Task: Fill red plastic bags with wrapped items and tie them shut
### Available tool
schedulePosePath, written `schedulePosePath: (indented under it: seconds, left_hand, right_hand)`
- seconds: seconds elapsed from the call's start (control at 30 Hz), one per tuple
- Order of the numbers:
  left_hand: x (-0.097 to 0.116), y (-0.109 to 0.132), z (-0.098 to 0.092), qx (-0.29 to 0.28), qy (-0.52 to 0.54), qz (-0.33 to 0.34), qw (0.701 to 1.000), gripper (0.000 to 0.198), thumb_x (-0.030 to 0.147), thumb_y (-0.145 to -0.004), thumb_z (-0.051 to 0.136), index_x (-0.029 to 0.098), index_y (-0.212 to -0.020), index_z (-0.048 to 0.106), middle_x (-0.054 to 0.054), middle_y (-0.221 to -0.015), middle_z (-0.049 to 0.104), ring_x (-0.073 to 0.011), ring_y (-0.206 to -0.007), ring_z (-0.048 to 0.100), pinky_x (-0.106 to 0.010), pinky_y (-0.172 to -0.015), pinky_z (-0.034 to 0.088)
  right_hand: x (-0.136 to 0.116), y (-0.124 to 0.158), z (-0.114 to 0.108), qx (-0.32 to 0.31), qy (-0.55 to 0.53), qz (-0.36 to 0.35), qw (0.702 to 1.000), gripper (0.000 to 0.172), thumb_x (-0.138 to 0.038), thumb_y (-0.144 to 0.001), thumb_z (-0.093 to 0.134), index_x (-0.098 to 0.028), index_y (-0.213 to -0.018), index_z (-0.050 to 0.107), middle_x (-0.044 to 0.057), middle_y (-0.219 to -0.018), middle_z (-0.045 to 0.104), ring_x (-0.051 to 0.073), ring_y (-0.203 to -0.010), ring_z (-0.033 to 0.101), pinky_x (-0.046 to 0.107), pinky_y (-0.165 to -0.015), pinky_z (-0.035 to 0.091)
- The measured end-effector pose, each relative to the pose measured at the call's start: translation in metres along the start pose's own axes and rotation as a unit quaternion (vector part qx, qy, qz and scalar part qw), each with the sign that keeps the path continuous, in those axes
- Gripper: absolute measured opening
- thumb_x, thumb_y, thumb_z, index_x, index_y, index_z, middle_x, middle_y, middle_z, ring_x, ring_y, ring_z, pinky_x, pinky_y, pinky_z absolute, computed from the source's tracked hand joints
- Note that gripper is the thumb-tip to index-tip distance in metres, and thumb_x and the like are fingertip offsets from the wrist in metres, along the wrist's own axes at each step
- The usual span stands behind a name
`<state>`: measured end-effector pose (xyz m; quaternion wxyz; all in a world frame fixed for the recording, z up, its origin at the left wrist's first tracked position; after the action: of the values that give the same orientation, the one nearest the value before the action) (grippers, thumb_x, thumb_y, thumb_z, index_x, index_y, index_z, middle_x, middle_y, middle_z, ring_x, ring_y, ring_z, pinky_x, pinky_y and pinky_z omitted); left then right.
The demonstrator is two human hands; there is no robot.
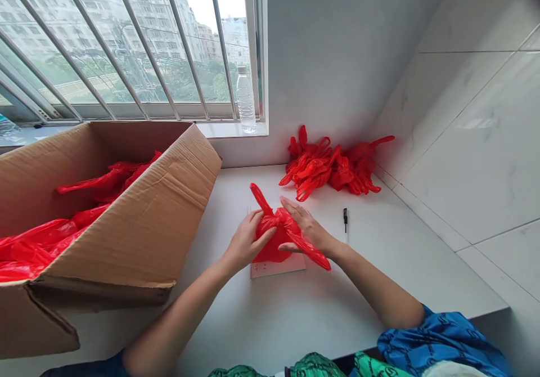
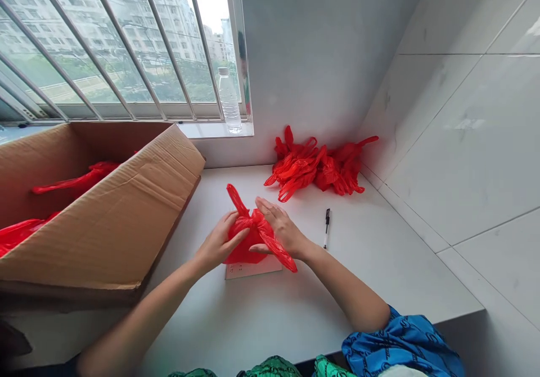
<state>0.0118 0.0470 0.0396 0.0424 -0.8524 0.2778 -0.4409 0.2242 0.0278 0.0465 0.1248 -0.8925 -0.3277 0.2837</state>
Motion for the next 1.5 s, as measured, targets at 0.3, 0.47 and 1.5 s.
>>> schedulePosePath:
  seconds: [0.3,0.47,1.5]
  left_hand:
    - [-0.04,0.016,0.046,-0.024,-0.242,0.091,0.966,0.059,0.041,-0.099,0.043,0.013,-0.151,0.036,-0.016,-0.154,0.041,-0.0296,-0.147,0.033,-0.051,-0.12,0.028]
    - [-0.047,0.017,0.052,-0.037,-0.253,0.088,0.963,0.061,0.042,-0.1,0.042,0.012,-0.152,0.034,-0.015,-0.157,0.038,-0.0272,-0.149,0.029,-0.048,-0.122,0.025]
    - [-0.026,0.016,0.023,0.023,0.062,0.035,0.997,0.027,0.036,-0.098,0.05,0.021,-0.114,0.066,-0.011,-0.13,0.06,-0.0246,-0.118,0.058,-0.041,-0.102,0.049]
  right_hand:
    - [0.022,0.013,0.052,-0.036,0.095,0.041,0.994,0.105,-0.06,-0.084,0.063,-0.016,-0.161,0.006,0.017,-0.162,0.027,0.031,-0.151,0.021,0.057,-0.122,0.023]
    - [0.028,0.018,0.061,-0.054,0.089,0.048,0.993,0.107,-0.062,-0.083,0.065,-0.018,-0.161,0.007,0.016,-0.162,0.028,0.031,-0.152,0.021,0.055,-0.122,0.023]
    - [0.019,0.013,0.025,0.006,-0.098,0.088,0.991,0.048,-0.048,-0.086,0.068,-0.023,-0.126,0.064,0.01,-0.121,0.068,0.027,-0.115,0.062,0.05,-0.107,0.044]
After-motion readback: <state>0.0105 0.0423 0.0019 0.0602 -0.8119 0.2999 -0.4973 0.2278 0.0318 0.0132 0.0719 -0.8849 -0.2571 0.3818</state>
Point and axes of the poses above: each hand's wrist, its own y-axis away from the middle knuckle, its own z-axis out of the palm, x = y × z, the point moved 2 cm from there along -y, towards the middle knuckle
